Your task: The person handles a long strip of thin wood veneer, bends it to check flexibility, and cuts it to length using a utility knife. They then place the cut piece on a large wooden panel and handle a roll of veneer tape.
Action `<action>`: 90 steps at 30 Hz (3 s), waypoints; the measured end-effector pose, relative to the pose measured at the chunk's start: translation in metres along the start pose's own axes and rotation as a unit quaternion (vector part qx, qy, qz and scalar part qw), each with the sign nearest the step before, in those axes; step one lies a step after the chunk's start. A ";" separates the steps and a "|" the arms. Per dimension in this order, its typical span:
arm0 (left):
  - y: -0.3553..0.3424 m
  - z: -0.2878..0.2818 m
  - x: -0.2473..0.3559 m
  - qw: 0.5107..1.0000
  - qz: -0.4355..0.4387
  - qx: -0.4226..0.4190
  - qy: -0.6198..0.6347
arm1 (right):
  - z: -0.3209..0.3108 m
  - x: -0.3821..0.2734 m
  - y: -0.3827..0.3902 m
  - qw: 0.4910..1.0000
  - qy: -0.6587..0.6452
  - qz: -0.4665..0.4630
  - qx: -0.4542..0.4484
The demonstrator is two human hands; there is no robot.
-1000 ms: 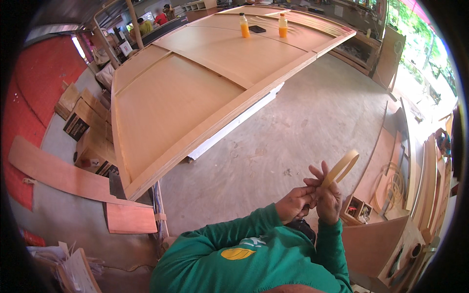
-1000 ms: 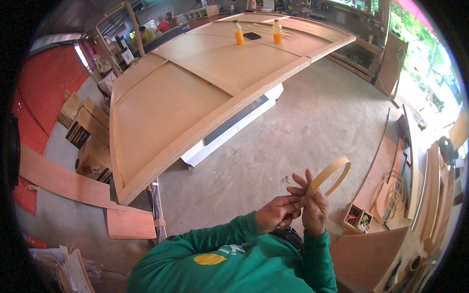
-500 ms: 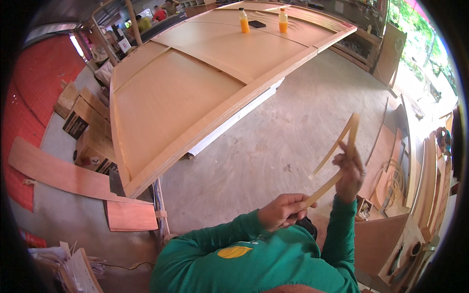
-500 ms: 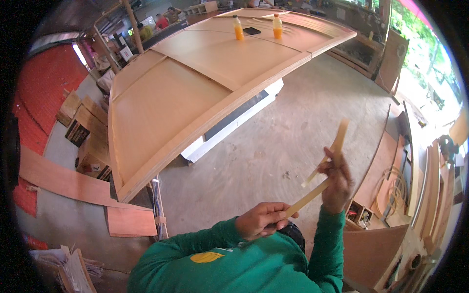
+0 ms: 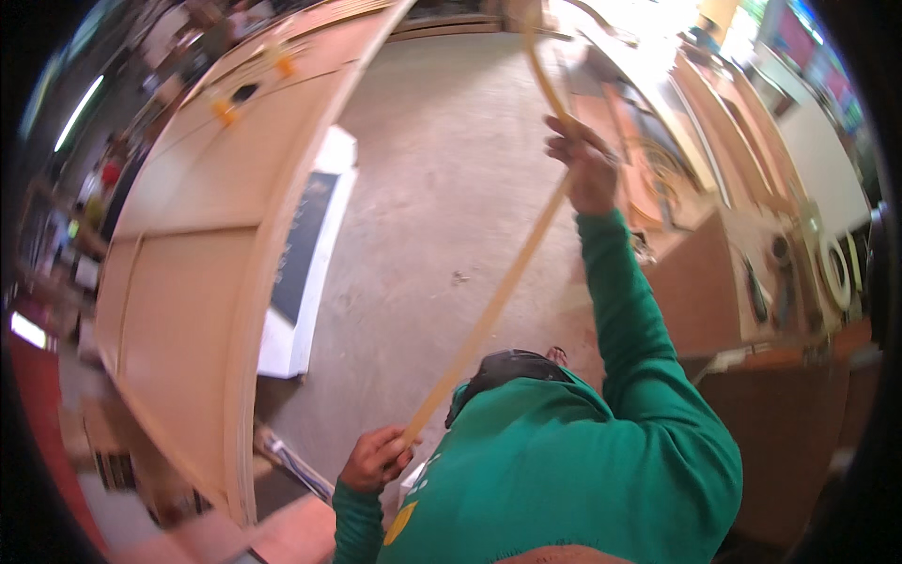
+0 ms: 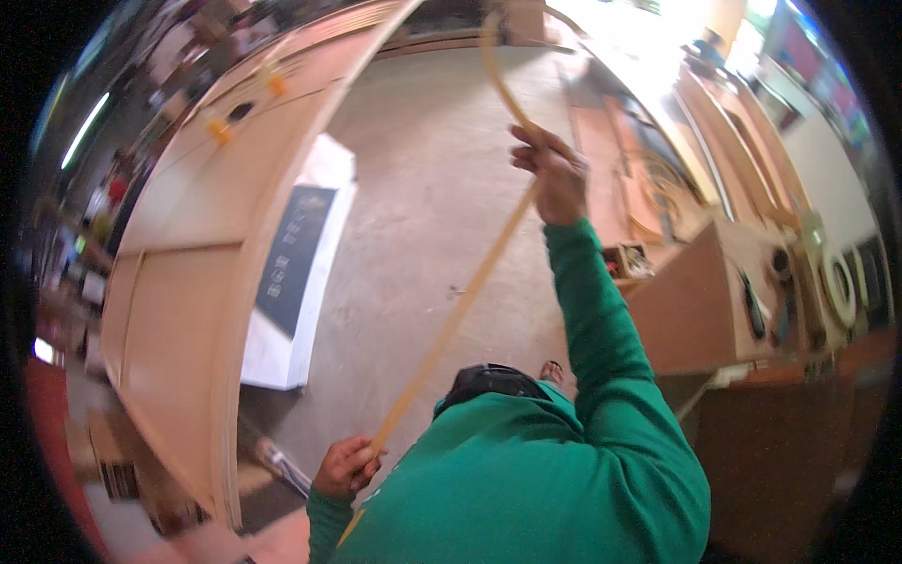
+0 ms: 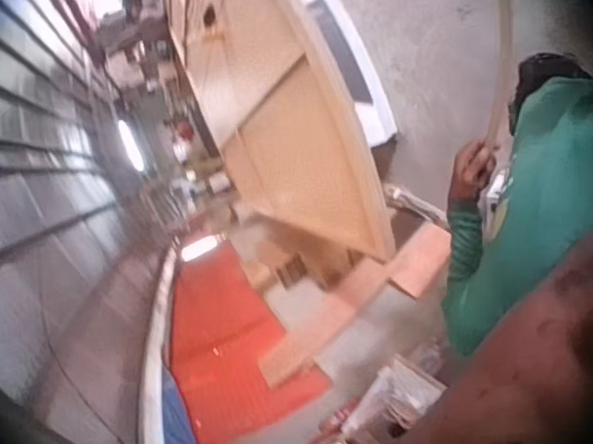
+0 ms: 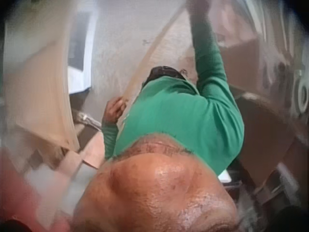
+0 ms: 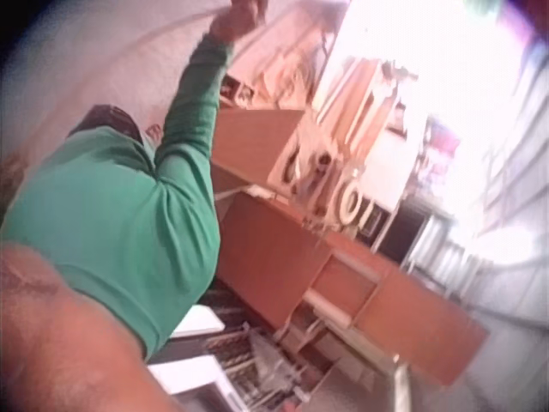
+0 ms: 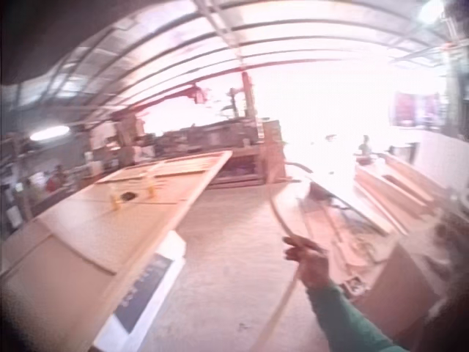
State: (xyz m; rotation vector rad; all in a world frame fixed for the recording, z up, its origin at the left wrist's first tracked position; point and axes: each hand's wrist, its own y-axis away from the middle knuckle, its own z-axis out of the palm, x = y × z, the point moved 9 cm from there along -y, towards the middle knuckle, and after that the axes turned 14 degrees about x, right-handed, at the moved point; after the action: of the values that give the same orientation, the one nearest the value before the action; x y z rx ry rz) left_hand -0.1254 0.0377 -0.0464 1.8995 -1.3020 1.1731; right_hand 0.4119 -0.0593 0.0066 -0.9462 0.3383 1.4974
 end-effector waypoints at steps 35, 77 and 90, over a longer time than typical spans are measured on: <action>-0.239 0.109 0.125 1.000 -0.006 0.002 0.001 | -0.042 -0.063 0.001 0.995 -0.018 -0.015 0.093; -0.191 0.073 0.161 0.952 -0.004 -0.038 -0.303 | -0.187 -0.182 -0.115 0.944 0.313 -0.100 0.044; -0.237 0.076 0.285 0.862 0.096 -0.052 -0.494 | -0.043 -0.078 0.079 0.751 0.358 0.109 -0.544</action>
State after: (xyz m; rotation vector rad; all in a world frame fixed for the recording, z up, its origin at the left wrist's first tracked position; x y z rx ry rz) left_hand 0.1629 -0.0607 0.1776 2.4131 -2.0341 0.0901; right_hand 0.3451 -0.1580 0.0108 -2.5256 0.0670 1.4310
